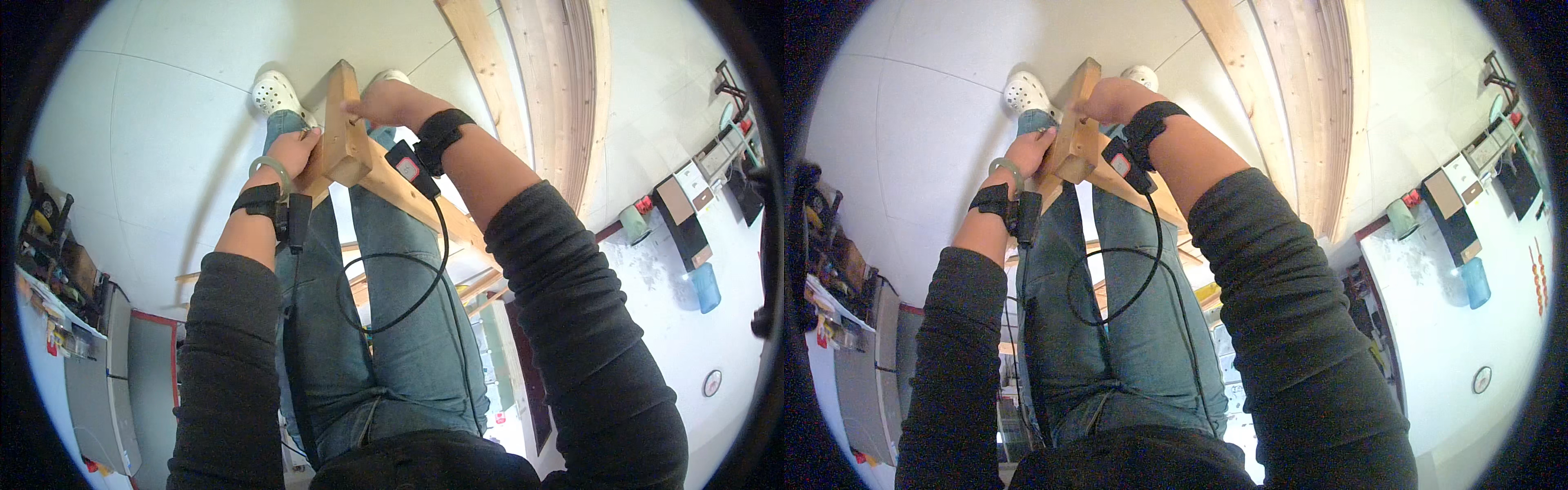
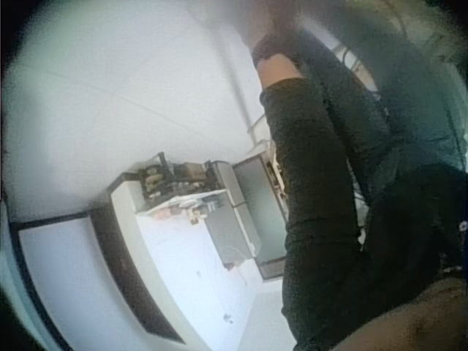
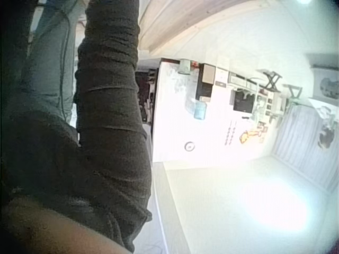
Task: The person assembles a wooden chair frame by hand-tightening screws with an Allen key. They work on multiple joints, repositioning the frame and using both hands to align and secure the pieces.
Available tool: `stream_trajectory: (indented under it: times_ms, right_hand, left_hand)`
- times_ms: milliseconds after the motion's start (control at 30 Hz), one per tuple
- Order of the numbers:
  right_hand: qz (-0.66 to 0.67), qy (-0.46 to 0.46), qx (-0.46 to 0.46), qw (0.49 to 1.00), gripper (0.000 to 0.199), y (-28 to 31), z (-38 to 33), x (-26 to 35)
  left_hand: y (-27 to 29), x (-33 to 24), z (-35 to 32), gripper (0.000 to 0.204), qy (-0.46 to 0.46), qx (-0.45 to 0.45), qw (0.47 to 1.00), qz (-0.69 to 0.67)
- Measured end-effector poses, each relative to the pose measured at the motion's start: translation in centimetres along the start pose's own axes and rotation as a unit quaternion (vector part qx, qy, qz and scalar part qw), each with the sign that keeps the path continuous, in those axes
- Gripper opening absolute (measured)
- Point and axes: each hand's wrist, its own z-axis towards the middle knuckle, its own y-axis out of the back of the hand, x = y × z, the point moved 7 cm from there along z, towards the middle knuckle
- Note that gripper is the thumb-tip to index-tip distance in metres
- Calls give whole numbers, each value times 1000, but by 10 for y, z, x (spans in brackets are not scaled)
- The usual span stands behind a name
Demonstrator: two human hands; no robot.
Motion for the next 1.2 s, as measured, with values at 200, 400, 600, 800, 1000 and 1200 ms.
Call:
stream_trajectory:
  times_ms: [200, 400, 600, 800, 1000, 1200]
  right_hand:
    - [-23, 37, 3, 999, 47, 9, 1, 4]
    - [1, -38, 50, 998, 42, -5, 4, -2]
    - [-12, 97, -14, 995, 36, -1, 6, 8]
    - [-17, 19, 46, 999, 39, -5, 10, 2]
    - [8, -18, 88, 996, 42, -5, 5, -2]
    - [57, -30, 27, 998, 45, 4, 8, -3]
  left_hand:
    - [-1, 3, -1, 54, -3, 3, 1000, 1]
    - [-2, 2, -1, 55, -10, -1, 1000, 16]
    - [-1, -3, -4, 54, -18, -1, 1000, -2]
    - [-2, -6, -7, 57, -7, 10, 1000, 15]
    - [-2, -7, -8, 56, -17, 10, 1000, 4]
    - [-2, -4, -5, 54, -22, 8, 999, 22]
